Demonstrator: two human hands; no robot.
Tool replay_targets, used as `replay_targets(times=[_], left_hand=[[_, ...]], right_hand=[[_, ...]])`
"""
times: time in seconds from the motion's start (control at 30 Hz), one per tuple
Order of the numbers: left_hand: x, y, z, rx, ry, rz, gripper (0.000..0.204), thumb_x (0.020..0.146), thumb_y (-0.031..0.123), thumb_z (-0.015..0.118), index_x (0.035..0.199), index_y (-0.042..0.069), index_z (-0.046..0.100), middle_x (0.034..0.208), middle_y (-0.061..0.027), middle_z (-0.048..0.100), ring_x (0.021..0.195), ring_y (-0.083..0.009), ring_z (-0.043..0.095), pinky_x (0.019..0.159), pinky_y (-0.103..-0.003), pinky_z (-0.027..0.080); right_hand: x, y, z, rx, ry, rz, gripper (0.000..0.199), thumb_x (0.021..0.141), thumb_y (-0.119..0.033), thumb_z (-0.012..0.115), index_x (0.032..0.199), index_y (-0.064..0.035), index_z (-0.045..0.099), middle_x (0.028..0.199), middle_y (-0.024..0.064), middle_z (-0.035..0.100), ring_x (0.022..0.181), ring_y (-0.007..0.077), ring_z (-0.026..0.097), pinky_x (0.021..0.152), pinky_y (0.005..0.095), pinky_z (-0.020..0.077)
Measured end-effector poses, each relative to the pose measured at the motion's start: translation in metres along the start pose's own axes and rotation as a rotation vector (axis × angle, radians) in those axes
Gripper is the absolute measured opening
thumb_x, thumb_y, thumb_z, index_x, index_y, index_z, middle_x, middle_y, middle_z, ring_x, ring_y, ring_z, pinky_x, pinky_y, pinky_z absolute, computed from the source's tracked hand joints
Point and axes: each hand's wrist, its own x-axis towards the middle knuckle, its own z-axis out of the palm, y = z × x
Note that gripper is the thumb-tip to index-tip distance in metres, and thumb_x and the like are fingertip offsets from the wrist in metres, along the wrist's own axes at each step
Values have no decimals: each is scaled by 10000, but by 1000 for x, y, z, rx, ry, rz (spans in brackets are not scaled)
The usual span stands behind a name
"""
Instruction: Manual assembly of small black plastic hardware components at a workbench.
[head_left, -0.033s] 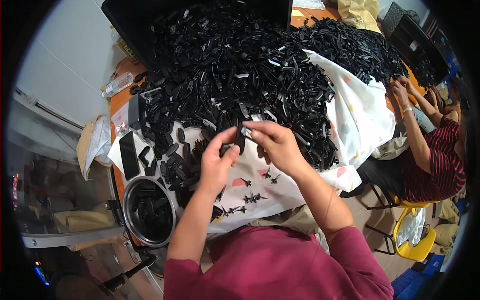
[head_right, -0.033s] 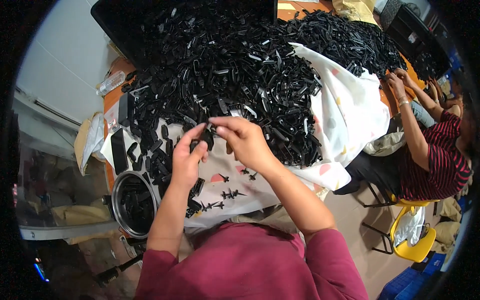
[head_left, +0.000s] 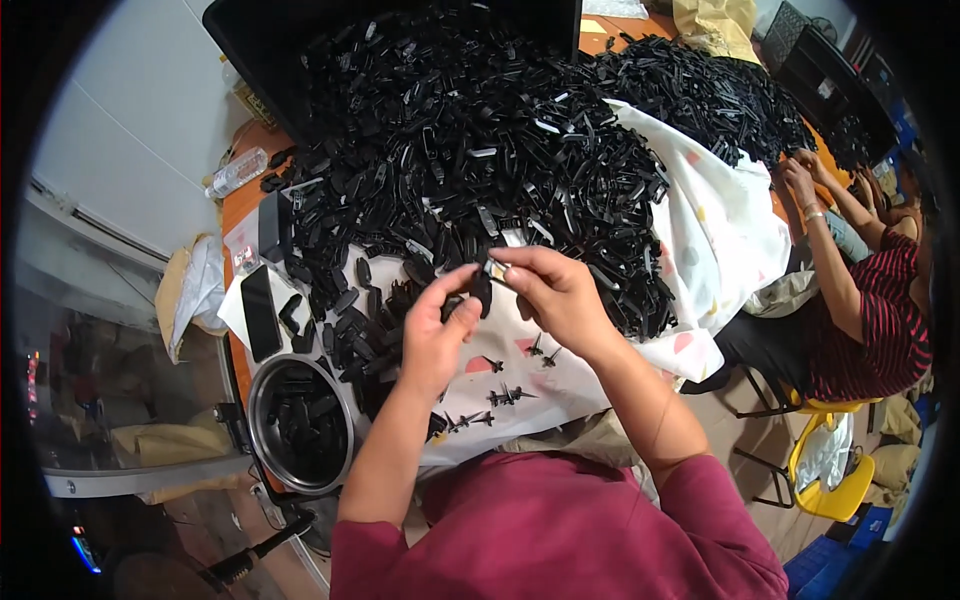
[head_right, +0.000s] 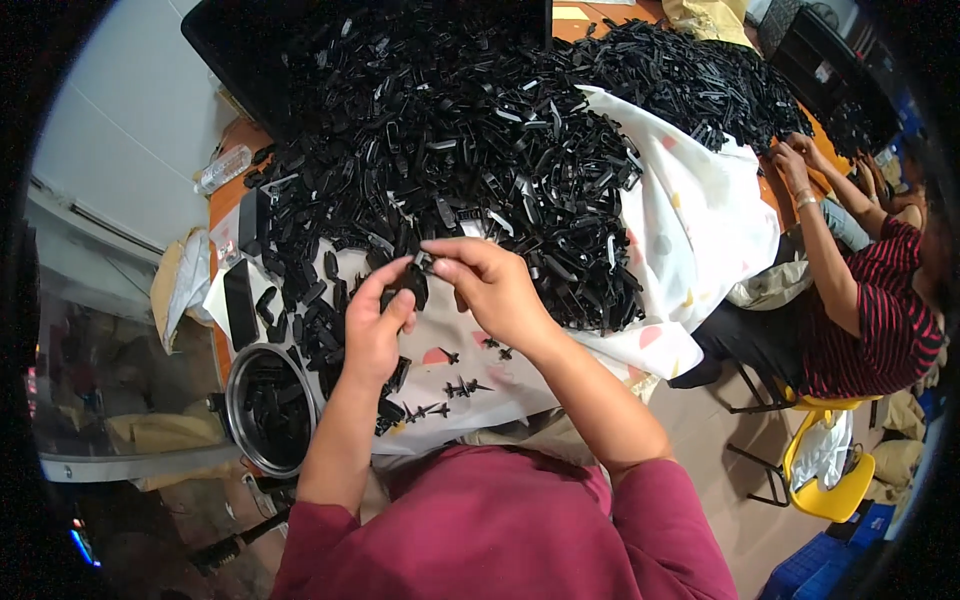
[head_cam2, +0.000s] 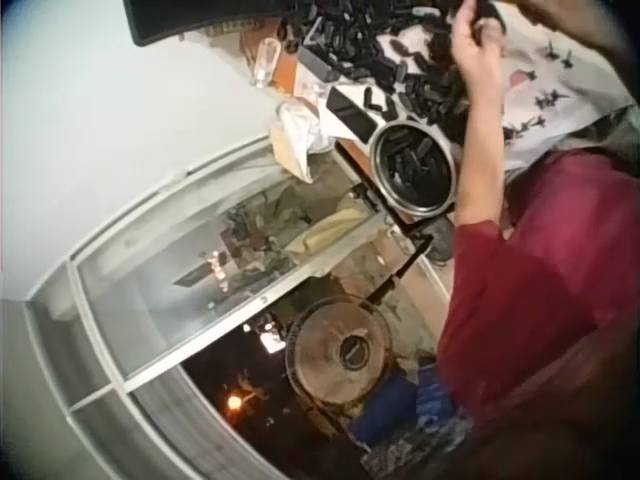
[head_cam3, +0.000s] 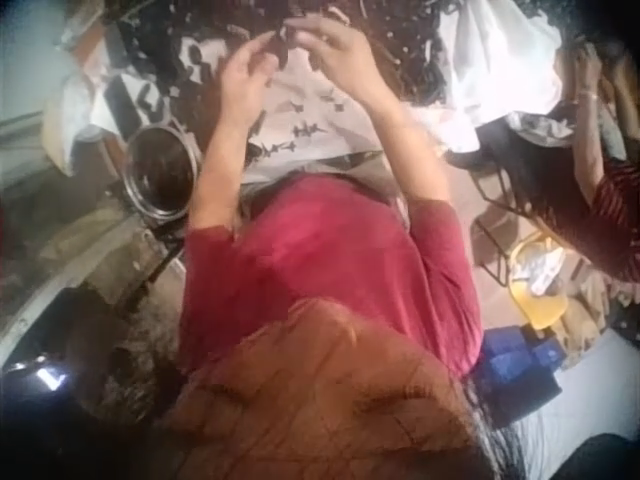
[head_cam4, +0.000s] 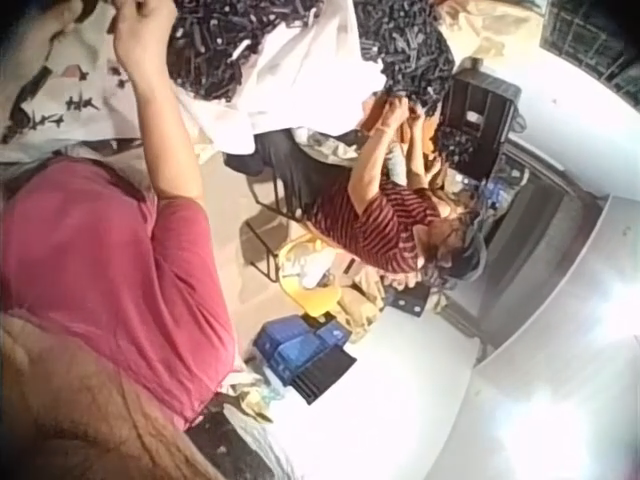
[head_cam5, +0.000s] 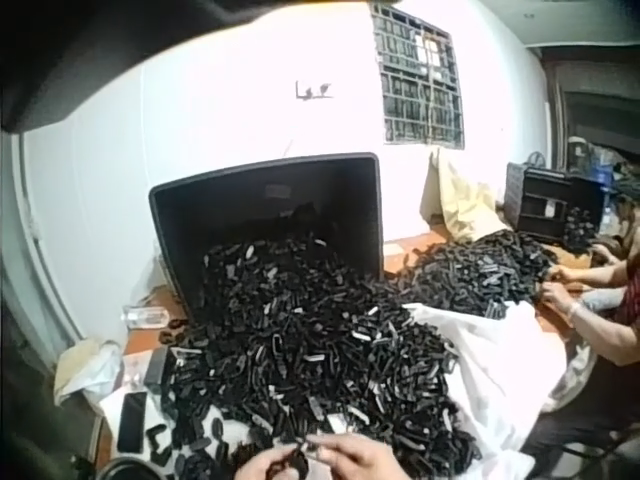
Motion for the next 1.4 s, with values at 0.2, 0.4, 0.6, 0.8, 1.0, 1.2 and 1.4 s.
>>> replay_targets(times=[0.2,0.4,0.6,0.8,1.0,1.2,1.4], left_hand=[[-29,17,13,19,-61,78,285,840,127,603,1103,34,546,981,-2,541,757,-63,509,659,-184,433],[-46,46,17,710,-140,599,231,804,72,612,1023,1,585,964,-98,581,804,-144,561,665,-258,480],[-59,12,41,-221,-48,22,361,843,174,604,1148,-3,525,736,45,513,564,-20,401,501,-164,327],[-72,-2,13,-514,34,-225,248,859,159,580,1044,-6,562,769,9,536,569,-37,425,489,-176,322],[-109,9,-102,1276,789,396,176,778,53,579,948,17,602,890,-110,594,801,-228,552,739,-314,438],[-122,7,-139,1613,803,-68,287,799,213,588,1046,65,590,1182,-123,493,1132,-301,392,934,-426,312],[-35,13,-69,1425,367,393,255,684,82,640,938,98,641,1077,-110,551,986,-298,492,861,-407,375]], right_hand=[[-42,-15,-3,296,-67,79,109,835,-106,603,883,-8,601,640,-12,531,489,28,428,407,179,307],[-69,-28,-6,181,-63,10,88,809,-90,637,825,-4,628,689,-13,542,520,25,435,438,169,322],[-80,-7,16,-465,328,-550,141,803,-52,627,912,36,607,930,40,538,569,66,502,483,185,412],[-94,12,26,-266,49,-97,238,815,-48,613,1019,56,546,800,91,639,679,108,603,602,228,501],[-34,40,5,-713,74,-137,288,741,-151,673,993,-30,600,846,129,620,698,253,605,628,311,479],[39,68,2,-1090,113,-253,180,728,-123,614,891,-46,615,808,124,587,754,310,574,645,390,467],[67,58,-11,-1439,350,-271,164,677,-52,525,811,-73,617,792,94,555,797,281,530,611,366,474]])
